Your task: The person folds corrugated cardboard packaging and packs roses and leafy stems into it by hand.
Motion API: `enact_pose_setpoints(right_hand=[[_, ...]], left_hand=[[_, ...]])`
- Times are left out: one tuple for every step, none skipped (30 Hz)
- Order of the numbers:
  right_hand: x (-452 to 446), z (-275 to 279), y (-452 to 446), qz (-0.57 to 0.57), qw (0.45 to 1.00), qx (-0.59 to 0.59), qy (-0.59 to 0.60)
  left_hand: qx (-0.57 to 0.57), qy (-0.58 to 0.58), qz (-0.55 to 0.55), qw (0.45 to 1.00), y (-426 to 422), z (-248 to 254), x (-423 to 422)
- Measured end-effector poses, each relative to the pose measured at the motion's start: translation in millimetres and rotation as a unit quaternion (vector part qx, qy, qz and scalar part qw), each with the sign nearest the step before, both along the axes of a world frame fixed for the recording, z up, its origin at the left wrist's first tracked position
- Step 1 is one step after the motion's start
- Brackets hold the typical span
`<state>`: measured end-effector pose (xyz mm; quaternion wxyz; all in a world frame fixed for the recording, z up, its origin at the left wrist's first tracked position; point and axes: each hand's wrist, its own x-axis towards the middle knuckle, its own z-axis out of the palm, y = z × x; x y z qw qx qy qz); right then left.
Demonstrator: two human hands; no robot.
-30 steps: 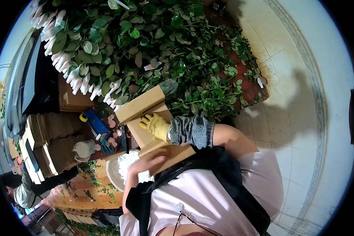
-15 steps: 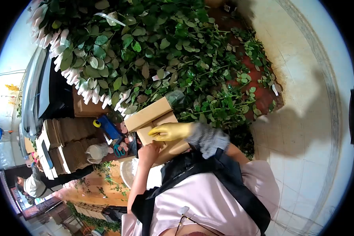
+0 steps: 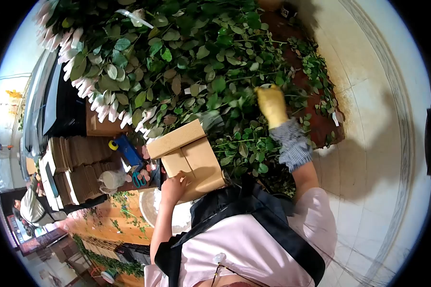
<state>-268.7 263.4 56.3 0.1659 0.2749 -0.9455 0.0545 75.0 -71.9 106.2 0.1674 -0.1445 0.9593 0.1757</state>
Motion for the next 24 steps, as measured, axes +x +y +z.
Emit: enact_pose_setpoints(right_hand=[[2.7,42.7,12.4,-0.015,0.998,-0.035,0.040],[10.9,81.7,22.1,-0.077,0.990,-0.098,0.067],[17.9,112.6,34.4,-0.092,0.981,-0.091,0.148],[17.5,123.4,47.7,-0.052,0.979,-0.106,0.168],[17.1,133.3,58.0,-0.012,0.974,-0.121,0.189],[29.6,150.2,55.5,0.018,0.987,-0.111,0.113],[47.9,161.1,48.8,0.048,0.993,-0.102,0.033],[60.2,160.2,45.1,0.077,0.992,-0.093,-0.038],[73.5,149.7,37.0,0.096,0.985,-0.136,-0.048],[89.0,134.5,29.8,0.018,0.981,-0.060,-0.183],[110.8,124.5,12.4,0.032,0.968,-0.138,-0.207],[129.5,127.7,-2.3,0.062,0.973,0.101,-0.198],[148.5,97.4,-7.9,0.121,0.976,-0.003,-0.181],[169.0,62.2,-15.0,0.127,0.987,-0.012,-0.097],[183.9,30.1,-17.9,0.109,0.989,-0.009,-0.096],[198.3,-2.0,-15.7,0.079,0.987,0.002,-0.142],[209.9,-31.5,-12.2,0.054,0.982,0.005,-0.183],[214.9,-32.5,-11.4,0.045,0.975,0.002,-0.217],[213.2,-31.8,-3.2,0.061,0.965,-0.004,-0.255],[210.0,-17.5,0.6,0.076,0.953,-0.010,-0.294],[196.6,27.1,0.4,0.087,0.918,0.015,-0.385],[181.6,23.6,15.1,0.126,0.880,-0.070,-0.453],[160.5,35.5,21.5,0.128,0.796,-0.149,-0.573],[140.0,47.4,21.1,0.140,0.782,-0.200,-0.573]], left_hand=[[0.002,0.000,0.005,1.000,0.8,1.8,-1.4],[0.000,-0.006,-0.001,1.000,1.6,3.4,-2.4],[-0.002,-0.011,-0.009,1.000,2.0,3.8,-2.3],[-0.007,-0.017,-0.020,1.000,1.2,1.4,-2.3],[-0.005,-0.013,-0.024,1.000,-1.3,-5.4,-2.1],[0.022,0.026,-0.030,0.999,-3.9,-13.3,-1.3],[0.049,0.063,-0.036,0.996,-5.2,-19.2,1.0],[0.054,0.040,-0.030,0.997,1.1,1.4,-7.3],[0.054,0.039,-0.034,0.997,-3.4,1.3,-11.3],[0.088,0.058,-0.102,0.989,-11.5,-1.3,-14.7],[0.143,0.054,-0.084,0.985,-20.4,-7.8,-15.0],[0.247,0.035,-0.011,0.968,-31.6,-19.2,-13.2],[0.374,0.011,0.077,0.924,-44.8,-32.7,-11.7],[0.480,-0.015,0.144,0.865,-57.4,-40.5,-9.1],[0.564,-0.053,0.181,0.804,-68.6,-37.4,-11.1],[0.528,-0.045,0.111,0.841,-71.4,-39.6,-11.7],[0.500,-0.032,0.083,0.861,-57.6,-16.1,-14.0],[0.405,-0.023,0.007,0.914,-50.3,-13.4,-10.4],[0.302,-0.011,-0.070,0.951,-44.4,-12.9,-7.6],[0.273,0.029,-0.091,0.957,-38.4,-12.4,-7.6],[0.272,0.027,-0.091,0.958,-37.6,-13.2,-5.8],[0.281,0.018,-0.089,0.955,-39.1,-14.0,-4.1],[0.289,0.014,-0.087,0.953,-39.7,-15.2,-7.3],[0.283,0.014,-0.078,0.956,-38.4,-15.9,-7.2]])
